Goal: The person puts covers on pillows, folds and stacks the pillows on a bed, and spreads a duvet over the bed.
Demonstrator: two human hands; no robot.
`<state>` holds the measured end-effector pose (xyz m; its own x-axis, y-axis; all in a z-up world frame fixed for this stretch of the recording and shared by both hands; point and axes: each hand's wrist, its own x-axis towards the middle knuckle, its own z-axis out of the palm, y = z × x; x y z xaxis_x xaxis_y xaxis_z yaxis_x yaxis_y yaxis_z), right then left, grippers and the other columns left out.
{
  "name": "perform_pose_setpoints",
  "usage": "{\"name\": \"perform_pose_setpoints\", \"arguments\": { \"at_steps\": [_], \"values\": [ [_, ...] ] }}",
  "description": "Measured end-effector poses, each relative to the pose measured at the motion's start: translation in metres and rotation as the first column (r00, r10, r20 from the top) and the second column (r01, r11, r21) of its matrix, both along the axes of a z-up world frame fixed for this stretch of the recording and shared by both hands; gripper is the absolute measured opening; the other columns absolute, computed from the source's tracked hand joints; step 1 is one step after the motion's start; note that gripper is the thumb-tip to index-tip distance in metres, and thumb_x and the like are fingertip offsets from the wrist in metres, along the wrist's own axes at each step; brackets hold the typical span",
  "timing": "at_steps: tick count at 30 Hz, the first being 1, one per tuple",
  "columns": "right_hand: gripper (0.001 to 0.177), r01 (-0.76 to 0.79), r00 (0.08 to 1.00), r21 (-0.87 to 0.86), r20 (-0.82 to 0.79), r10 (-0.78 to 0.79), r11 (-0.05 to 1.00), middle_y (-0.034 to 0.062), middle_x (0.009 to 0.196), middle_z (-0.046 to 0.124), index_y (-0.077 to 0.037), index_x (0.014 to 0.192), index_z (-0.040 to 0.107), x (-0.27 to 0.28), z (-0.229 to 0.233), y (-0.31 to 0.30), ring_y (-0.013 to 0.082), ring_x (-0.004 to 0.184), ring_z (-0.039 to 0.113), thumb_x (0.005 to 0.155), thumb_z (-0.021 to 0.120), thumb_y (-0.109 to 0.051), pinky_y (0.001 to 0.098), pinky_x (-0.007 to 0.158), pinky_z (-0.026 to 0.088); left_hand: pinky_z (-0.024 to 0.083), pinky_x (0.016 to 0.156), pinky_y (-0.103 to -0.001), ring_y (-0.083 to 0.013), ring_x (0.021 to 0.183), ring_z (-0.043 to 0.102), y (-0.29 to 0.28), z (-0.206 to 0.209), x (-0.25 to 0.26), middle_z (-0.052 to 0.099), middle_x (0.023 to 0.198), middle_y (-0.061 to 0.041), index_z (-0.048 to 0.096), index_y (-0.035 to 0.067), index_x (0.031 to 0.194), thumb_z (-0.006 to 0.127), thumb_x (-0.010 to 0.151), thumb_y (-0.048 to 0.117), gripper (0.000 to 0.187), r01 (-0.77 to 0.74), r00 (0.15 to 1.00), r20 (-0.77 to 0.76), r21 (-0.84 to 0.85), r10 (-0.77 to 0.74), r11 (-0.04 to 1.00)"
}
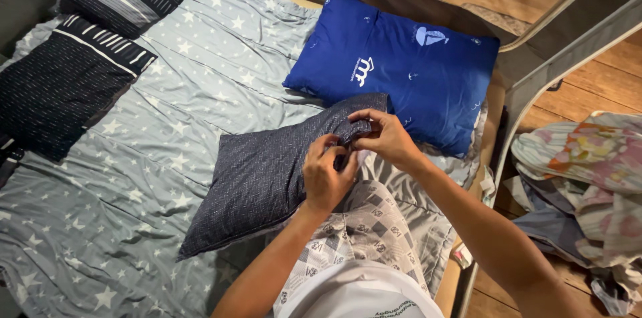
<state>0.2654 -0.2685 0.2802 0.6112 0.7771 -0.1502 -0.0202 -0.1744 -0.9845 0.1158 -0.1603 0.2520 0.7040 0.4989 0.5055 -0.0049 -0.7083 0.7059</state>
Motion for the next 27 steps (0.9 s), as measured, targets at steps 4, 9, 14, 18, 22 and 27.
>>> {"name": "perform_pose_setpoints", "arguments": {
  "at_steps": [4, 9, 14, 18, 22, 27],
  "values": [
    [0.045, -0.004, 1.0, -0.005, 0.021, 0.004, 1.0, 0.0055, 0.098, 0.074, -0.001, 0.123, 0.065, -0.002, 0.0, 0.002, 0.0098, 0.087, 0.07, 0.08, 0.073, 0.008, 0.0246, 0.075, 0.059, 0.052, 0.095, -0.043, -0.0301, 0.108, 0.067, -0.007, 0.004, 0.0, 0.07, 0.111, -0.014, 0.075, 0.0, 0.082, 0.078, 0.084, 0.016, 0.017, -0.084, 0.996, -0.058, -0.178, 0.075, 0.98],
    [0.04, 0.002, 1.0, 0.022, -0.023, -0.001, 1.0, 0.0038, 0.097, 0.076, 0.0, 0.121, 0.066, -0.002, -0.009, 0.005, 0.0079, 0.087, 0.071, 0.082, 0.072, 0.005, 0.0228, 0.075, 0.059, 0.053, 0.089, -0.042, -0.0323, 0.103, 0.067, -0.009, 0.002, 0.008, 0.069, 0.106, -0.015, 0.074, -0.001, 0.079, 0.078, 0.082, 0.016, 0.017, -0.13, 0.991, -0.065, -0.286, 0.116, 0.949],
    [0.013, 0.054, 0.995, 0.036, 0.084, -0.057, 0.998, 0.0064, 0.089, 0.073, 0.002, 0.106, 0.072, 0.002, -0.032, 0.009, 0.0082, 0.078, 0.068, 0.095, 0.074, -0.005, 0.0234, 0.07, 0.058, 0.054, 0.08, -0.041, -0.0309, 0.094, 0.068, -0.002, -0.009, 0.016, 0.067, 0.1, -0.014, 0.072, 0.0, 0.077, 0.078, 0.082, 0.016, 0.018, -0.092, 0.996, -0.053, -0.409, 0.077, 0.908],
    [0.007, 0.12, 0.982, 0.068, 0.14, -0.129, 0.99, 0.0065, 0.084, 0.074, 0.003, 0.097, 0.072, 0.004, -0.034, 0.006, 0.0084, 0.075, 0.068, 0.096, 0.073, -0.004, 0.0241, 0.068, 0.057, 0.05, 0.085, -0.042, -0.0313, 0.094, 0.063, 0.0, -0.012, 0.017, 0.062, 0.096, -0.015, 0.071, 0.0, 0.075, 0.076, 0.077, 0.013, 0.014, -0.088, 0.995, -0.085, -0.378, 0.06, 0.922],
    [0.005, 0.303, 0.92, 0.113, 0.225, -0.321, 0.946, 0.0051, 0.089, 0.074, 0.0, 0.098, 0.071, 0.019, -0.024, 0.004, 0.0115, 0.075, 0.07, 0.096, 0.067, -0.003, 0.0268, 0.069, 0.059, 0.044, 0.092, -0.047, -0.0325, 0.103, 0.057, 0.004, -0.016, 0.015, 0.059, 0.1, -0.016, 0.067, 0.001, 0.066, 0.075, 0.073, 0.012, 0.015, -0.138, 0.986, -0.134, -0.28, 0.104, 0.95],
    [0.004, 0.432, 0.888, 0.26, 0.043, -0.457, 0.864, 0.0078, 0.091, 0.074, 0.0, 0.098, 0.07, 0.066, -0.01, -0.006, 0.014, 0.078, 0.069, 0.098, 0.067, -0.003, 0.0285, 0.074, 0.06, 0.039, 0.097, -0.053, -0.0339, 0.113, 0.054, 0.025, -0.021, -0.001, 0.058, 0.11, -0.016, 0.065, 0.002, 0.067, 0.073, 0.074, 0.011, 0.014, -0.173, 0.982, -0.092, -0.111, 0.163, 0.979]
  ]
}}
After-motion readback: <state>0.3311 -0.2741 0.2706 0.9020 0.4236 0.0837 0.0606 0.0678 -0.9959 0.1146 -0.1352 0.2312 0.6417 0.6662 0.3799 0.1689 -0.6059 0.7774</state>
